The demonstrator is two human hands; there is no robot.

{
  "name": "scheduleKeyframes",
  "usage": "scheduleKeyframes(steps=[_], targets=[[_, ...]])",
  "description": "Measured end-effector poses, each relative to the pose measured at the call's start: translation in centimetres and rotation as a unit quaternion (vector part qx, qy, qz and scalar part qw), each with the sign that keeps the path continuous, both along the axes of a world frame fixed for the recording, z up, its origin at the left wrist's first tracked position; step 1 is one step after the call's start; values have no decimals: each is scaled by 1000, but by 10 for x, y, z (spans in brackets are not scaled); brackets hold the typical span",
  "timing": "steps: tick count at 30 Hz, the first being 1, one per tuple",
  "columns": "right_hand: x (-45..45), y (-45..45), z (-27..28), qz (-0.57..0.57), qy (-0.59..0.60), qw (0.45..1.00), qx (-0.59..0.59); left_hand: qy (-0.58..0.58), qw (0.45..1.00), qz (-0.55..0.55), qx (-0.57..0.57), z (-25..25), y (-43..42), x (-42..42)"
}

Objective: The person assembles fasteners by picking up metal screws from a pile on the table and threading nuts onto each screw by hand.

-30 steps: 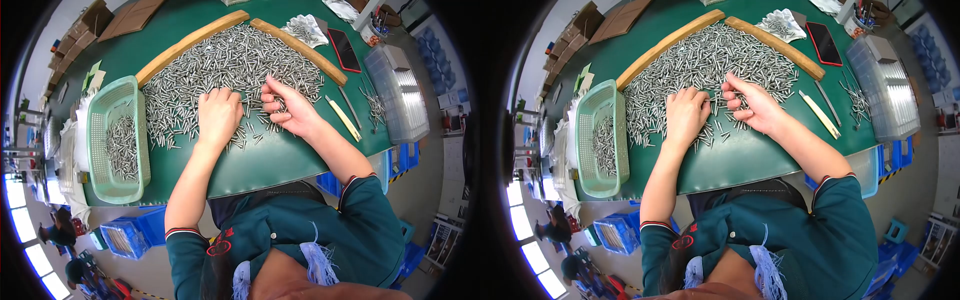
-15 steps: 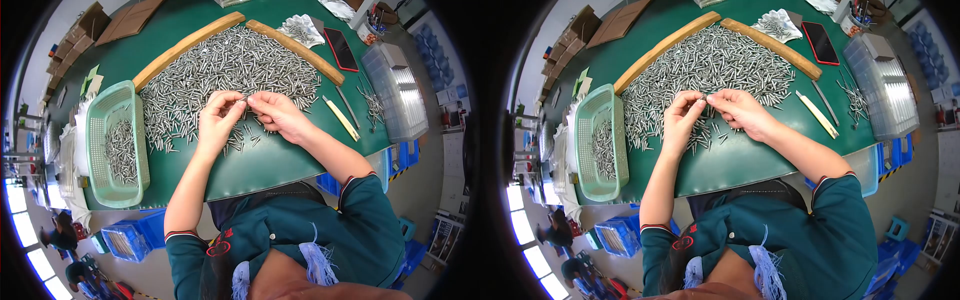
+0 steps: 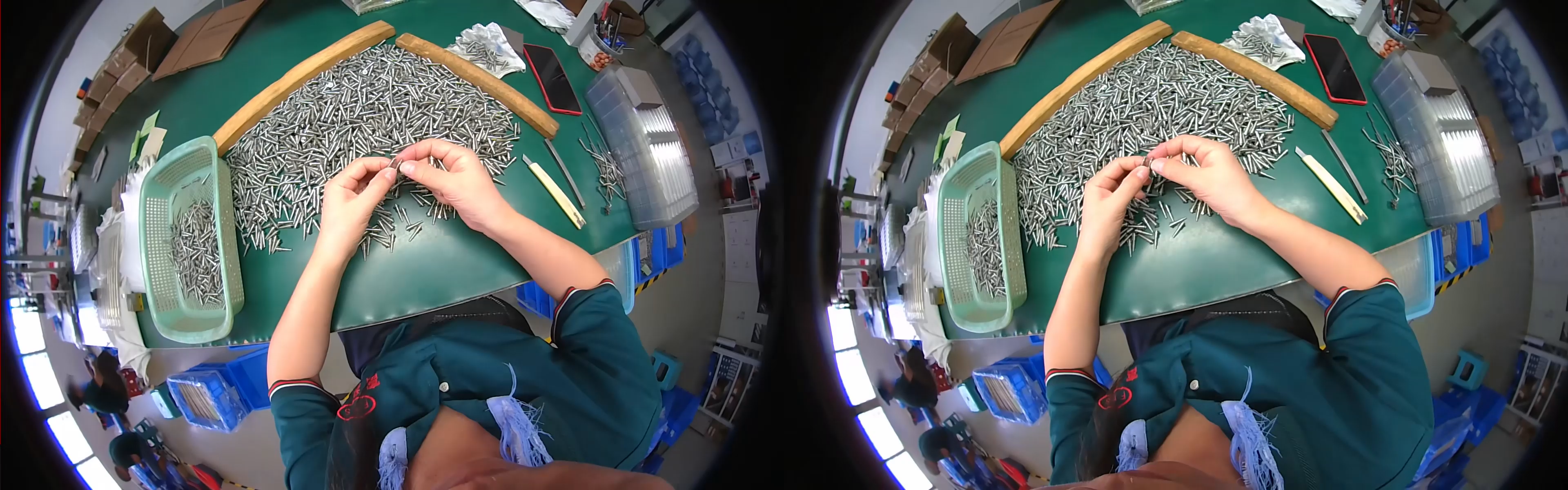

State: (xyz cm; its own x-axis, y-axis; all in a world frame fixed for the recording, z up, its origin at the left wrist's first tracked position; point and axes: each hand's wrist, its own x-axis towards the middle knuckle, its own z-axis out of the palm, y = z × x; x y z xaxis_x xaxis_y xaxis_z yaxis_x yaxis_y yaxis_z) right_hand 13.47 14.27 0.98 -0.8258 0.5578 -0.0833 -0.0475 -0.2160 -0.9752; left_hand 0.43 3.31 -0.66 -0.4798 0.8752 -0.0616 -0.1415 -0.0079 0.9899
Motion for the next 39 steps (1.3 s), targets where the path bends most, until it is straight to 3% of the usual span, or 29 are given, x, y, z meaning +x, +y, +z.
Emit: scheduleKeyframes(steps=[4,6,9,11,14,19,24,26,30,34,37,39], targets=[[0,-1,2,2,1,1000,20,7,1000,0,-1,0,0,0],[0,0,1,16,-11,999,-36,25,1000,2,-2,-2,0,0],[1,12,-9,55,-17,967,-248,17,1000,-11,3,2,-1,-1],[1,21,-14,78,28,905,-417,14,1000,4,6,3,-1,-1],[-1,24,-20,108,57,853,-508,11,1000,17,14,2,-1,-2],[0,16,-7,84,21,908,-410,22,999,15,18,2,0,-2],[0,8,-4,95,-51,971,-214,77,996,21,41,-2,0,-3],[1,9,-5,108,-72,981,-146,321,946,52,3,7,-2,1],[-3,5,-1,48,-89,993,-57,464,883,62,40,4,-1,1],[-2,27,-7,56,-56,984,-161,403,911,73,49,7,-1,3],[-5,68,5,-76,19,962,-262,422,902,73,49,7,-4,-4],[-8,114,-3,-88,94,922,-365,437,895,77,51,7,-5,-9]])
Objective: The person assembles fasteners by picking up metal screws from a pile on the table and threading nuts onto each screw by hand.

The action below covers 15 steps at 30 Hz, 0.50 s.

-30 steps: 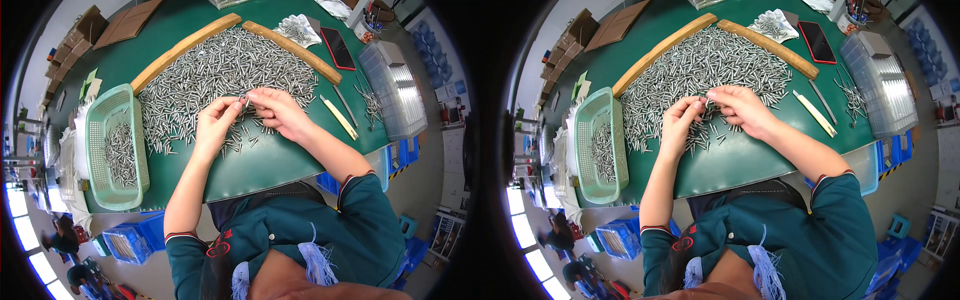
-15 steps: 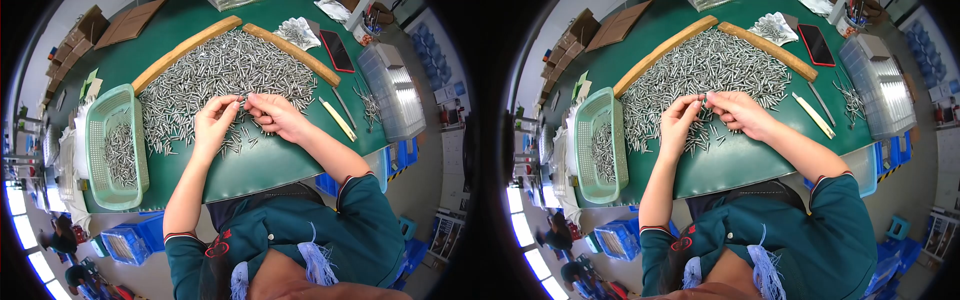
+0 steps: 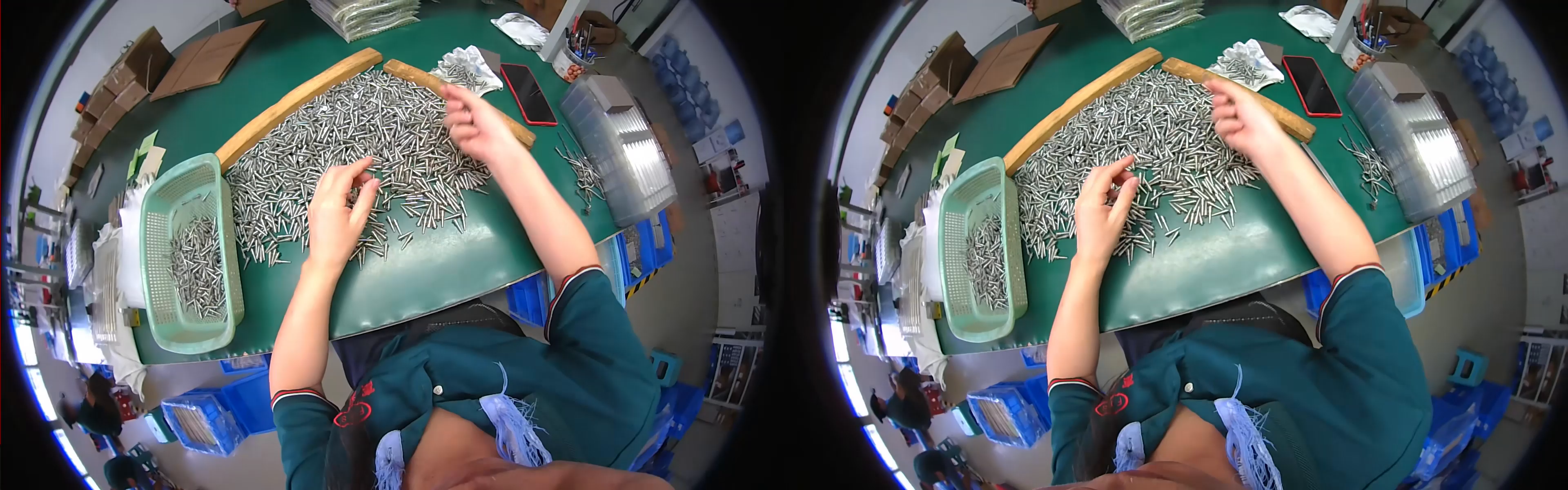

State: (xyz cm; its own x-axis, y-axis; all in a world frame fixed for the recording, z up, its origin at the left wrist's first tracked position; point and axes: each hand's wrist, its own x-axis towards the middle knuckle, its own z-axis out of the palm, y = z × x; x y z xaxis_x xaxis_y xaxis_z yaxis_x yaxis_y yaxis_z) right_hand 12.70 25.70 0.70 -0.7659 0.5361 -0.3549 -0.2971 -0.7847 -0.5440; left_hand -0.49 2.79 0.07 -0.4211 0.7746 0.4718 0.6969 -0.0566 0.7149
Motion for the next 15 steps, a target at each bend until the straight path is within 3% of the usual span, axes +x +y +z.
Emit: scheduleKeyframes(steps=[3,7,8,11,13,15], targets=[[-6,40,2,-60,15,997,-40,34,999,17,4,-2,-1,-7],[-10,22,13,28,118,984,-133,76,996,44,3,-2,-3,-18],[-11,15,12,87,171,967,-170,82,995,53,-32,2,-6,-20],[-8,-26,31,86,257,924,-270,189,970,124,-92,-2,-13,-28],[-4,-38,25,94,301,892,-322,197,960,142,-141,-8,-16,-34],[-1,-56,20,110,267,886,-362,208,950,152,-176,-8,-18,-37]])
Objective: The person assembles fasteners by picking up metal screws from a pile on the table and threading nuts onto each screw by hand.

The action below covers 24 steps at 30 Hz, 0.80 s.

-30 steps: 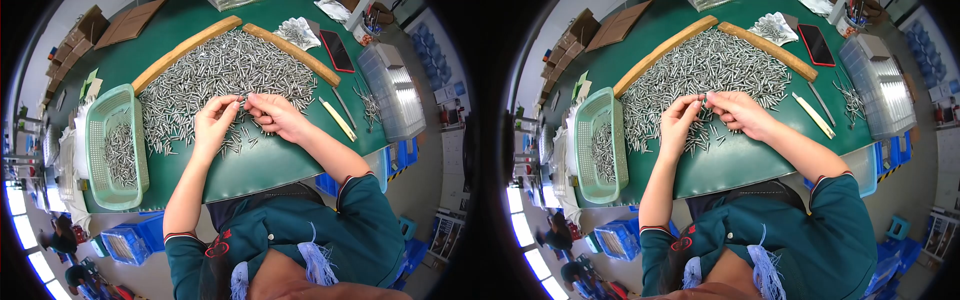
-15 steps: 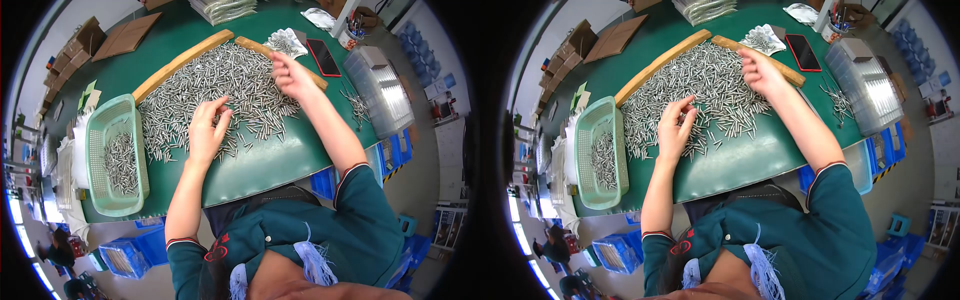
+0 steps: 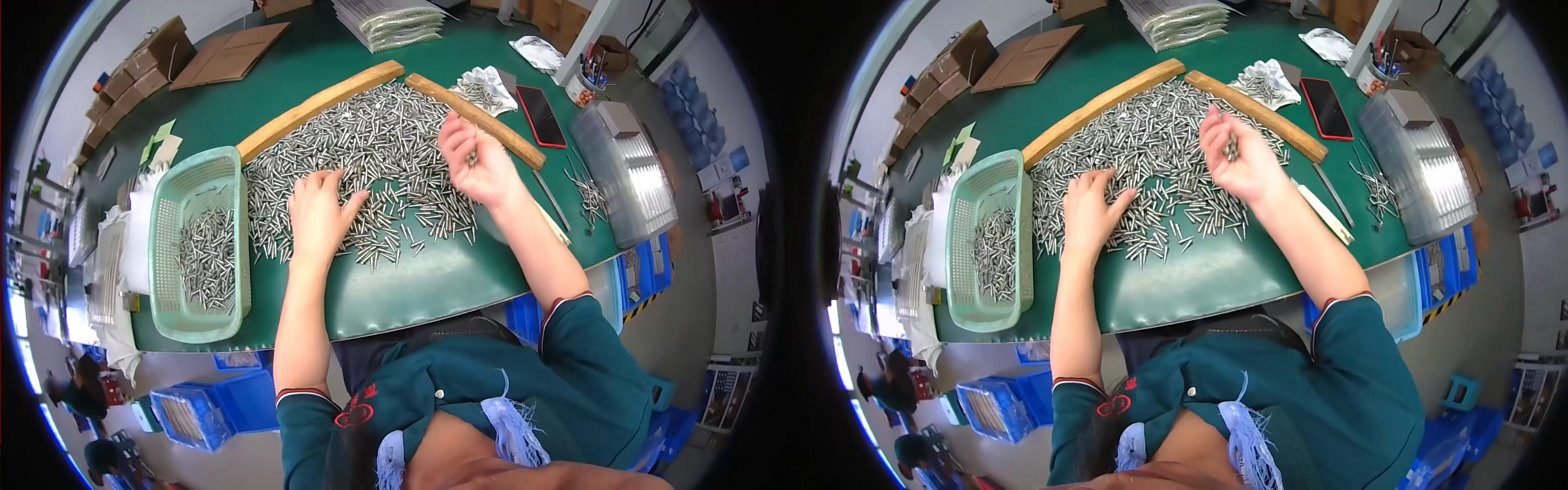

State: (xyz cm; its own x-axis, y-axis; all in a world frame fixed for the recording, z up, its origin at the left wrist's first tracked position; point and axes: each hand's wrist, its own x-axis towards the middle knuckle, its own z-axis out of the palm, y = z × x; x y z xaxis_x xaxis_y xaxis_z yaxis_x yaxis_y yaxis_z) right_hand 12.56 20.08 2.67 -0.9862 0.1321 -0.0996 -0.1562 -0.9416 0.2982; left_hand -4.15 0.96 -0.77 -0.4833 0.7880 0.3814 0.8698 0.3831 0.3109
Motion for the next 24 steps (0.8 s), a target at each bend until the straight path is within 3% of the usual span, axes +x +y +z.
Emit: scheduleKeyframes(steps=[2,7,14,19,24], targets=[[0,-13,-11,-3,-62,998,-28,-6,1000,-16,-16,0,-1,2],[5,-24,-23,-39,-123,978,166,-29,998,-54,-11,0,5,12],[0,-38,-36,48,-115,970,207,-70,990,-123,-12,-3,13,24],[-4,-52,-23,68,-213,935,276,-76,986,-148,6,-5,15,26],[-2,-52,-25,76,-196,923,321,-70,985,-153,42,-5,14,26]])
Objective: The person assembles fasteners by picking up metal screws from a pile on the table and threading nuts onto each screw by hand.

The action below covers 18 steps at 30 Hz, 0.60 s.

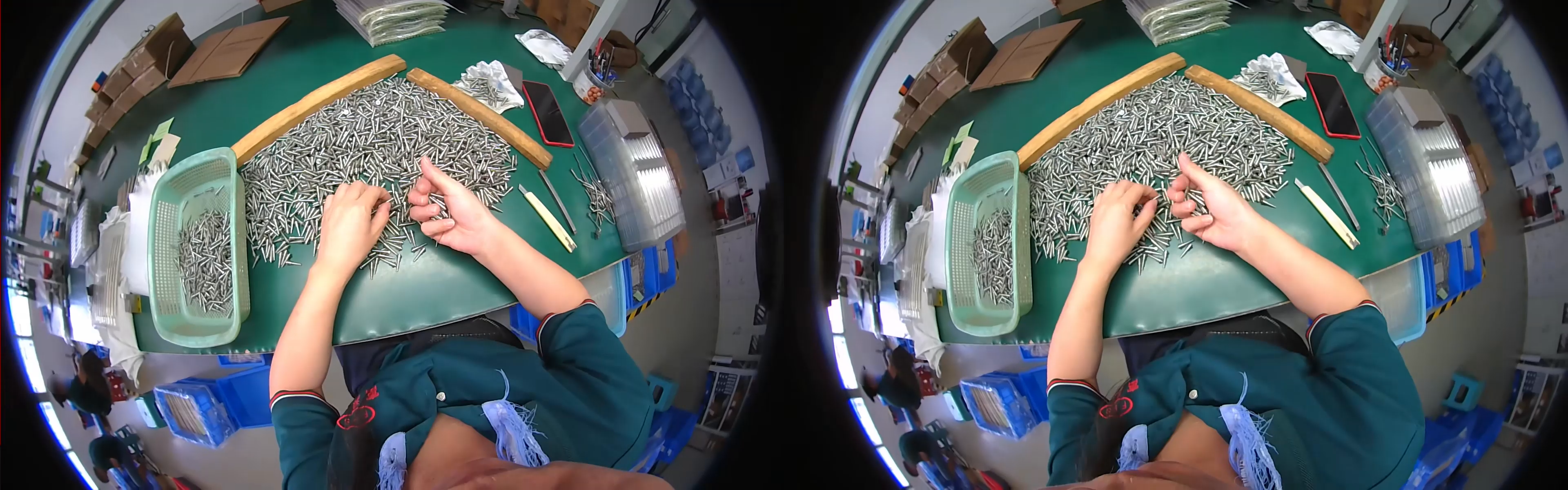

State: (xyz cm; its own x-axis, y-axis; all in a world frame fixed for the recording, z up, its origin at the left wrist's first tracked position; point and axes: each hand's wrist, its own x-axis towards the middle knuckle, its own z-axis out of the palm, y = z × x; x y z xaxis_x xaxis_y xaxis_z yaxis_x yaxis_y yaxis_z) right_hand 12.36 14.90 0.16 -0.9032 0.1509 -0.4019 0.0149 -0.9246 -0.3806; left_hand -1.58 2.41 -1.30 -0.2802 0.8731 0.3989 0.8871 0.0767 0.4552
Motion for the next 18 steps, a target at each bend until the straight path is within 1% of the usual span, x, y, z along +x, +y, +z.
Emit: scheduleKeyframes(steps=[1,2,4,5,8,11,12,13,16,18], targets=[[1,2,-4,6,14,1000,1,-5,1000,2,14,1,0,0],[1,3,-6,12,29,1000,1,-41,998,14,47,2,1,0],[1,3,-5,18,24,999,16,-111,987,38,111,7,2,3],[2,2,-4,20,22,999,23,-122,979,45,159,13,2,5],[0,-6,2,12,-39,990,137,-156,960,28,231,16,2,11],[-1,-15,9,22,-71,971,226,-127,965,-14,229,14,4,18],[-1,-16,9,24,-69,969,234,-118,968,-21,219,11,4,18],[-1,-17,9,25,-67,967,243,-148,967,-11,209,9,4,20],[-3,-18,7,24,-66,958,279,-155,971,-9,183,13,2,14],[-3,-17,4,24,-65,953,295,-151,969,-15,193,15,1,14]])
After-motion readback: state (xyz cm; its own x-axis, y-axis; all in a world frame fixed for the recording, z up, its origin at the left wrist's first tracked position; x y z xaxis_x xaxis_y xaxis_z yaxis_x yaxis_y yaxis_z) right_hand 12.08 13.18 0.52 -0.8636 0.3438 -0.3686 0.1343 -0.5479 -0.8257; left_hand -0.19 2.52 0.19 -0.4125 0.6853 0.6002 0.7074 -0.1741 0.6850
